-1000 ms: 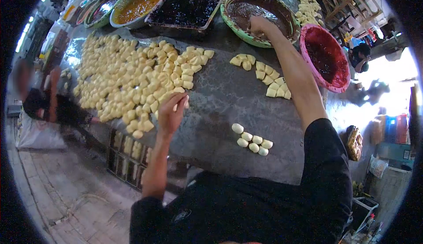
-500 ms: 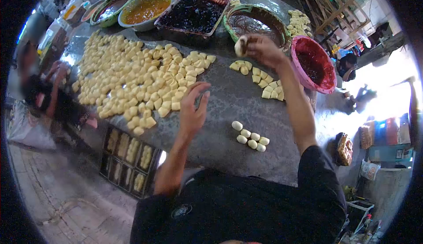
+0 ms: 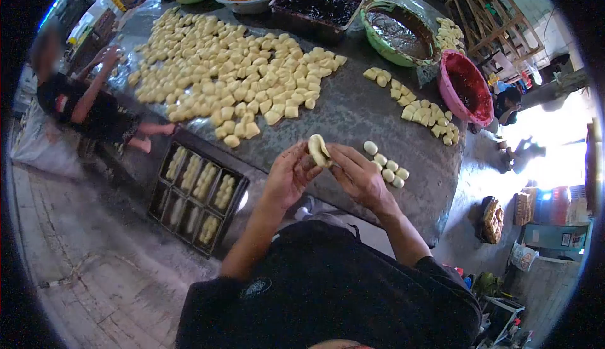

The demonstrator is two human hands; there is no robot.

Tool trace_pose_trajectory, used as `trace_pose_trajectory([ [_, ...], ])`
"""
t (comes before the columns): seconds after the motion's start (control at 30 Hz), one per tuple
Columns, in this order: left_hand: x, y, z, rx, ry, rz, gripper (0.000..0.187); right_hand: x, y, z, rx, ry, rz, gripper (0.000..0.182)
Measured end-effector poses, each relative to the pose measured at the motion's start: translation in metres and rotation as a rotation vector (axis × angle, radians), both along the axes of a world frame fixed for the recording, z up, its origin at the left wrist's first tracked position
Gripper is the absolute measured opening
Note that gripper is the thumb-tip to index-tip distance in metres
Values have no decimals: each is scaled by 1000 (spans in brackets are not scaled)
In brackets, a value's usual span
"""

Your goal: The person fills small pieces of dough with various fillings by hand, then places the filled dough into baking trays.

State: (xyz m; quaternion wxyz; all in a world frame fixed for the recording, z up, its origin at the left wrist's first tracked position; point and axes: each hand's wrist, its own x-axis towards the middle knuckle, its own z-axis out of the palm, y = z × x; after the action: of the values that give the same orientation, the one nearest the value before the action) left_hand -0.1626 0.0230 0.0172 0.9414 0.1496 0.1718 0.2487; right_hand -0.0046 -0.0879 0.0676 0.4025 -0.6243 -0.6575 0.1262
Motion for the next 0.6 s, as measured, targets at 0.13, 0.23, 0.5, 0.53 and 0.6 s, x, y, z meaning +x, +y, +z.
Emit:
trace_pose_trajectory([
  [0.13,-48,-14,42,575,252,1,38,-35,-7,21,62,11,40,35],
  [0.23,-86,-25,55,1339,338,300,30,-73,-14,18,-8,514,114,19],
  [0.5,-154,-54,59,1286,91,415,19,-172,-30,33,257,763,23,27],
  [0.53,-160,-59,70,1243,127,473,19,-176,-32,44,349,471,85,26],
  [0.6,-168,-71,96,1151,194,588,19,-189,-41,55,409,181,120,30],
])
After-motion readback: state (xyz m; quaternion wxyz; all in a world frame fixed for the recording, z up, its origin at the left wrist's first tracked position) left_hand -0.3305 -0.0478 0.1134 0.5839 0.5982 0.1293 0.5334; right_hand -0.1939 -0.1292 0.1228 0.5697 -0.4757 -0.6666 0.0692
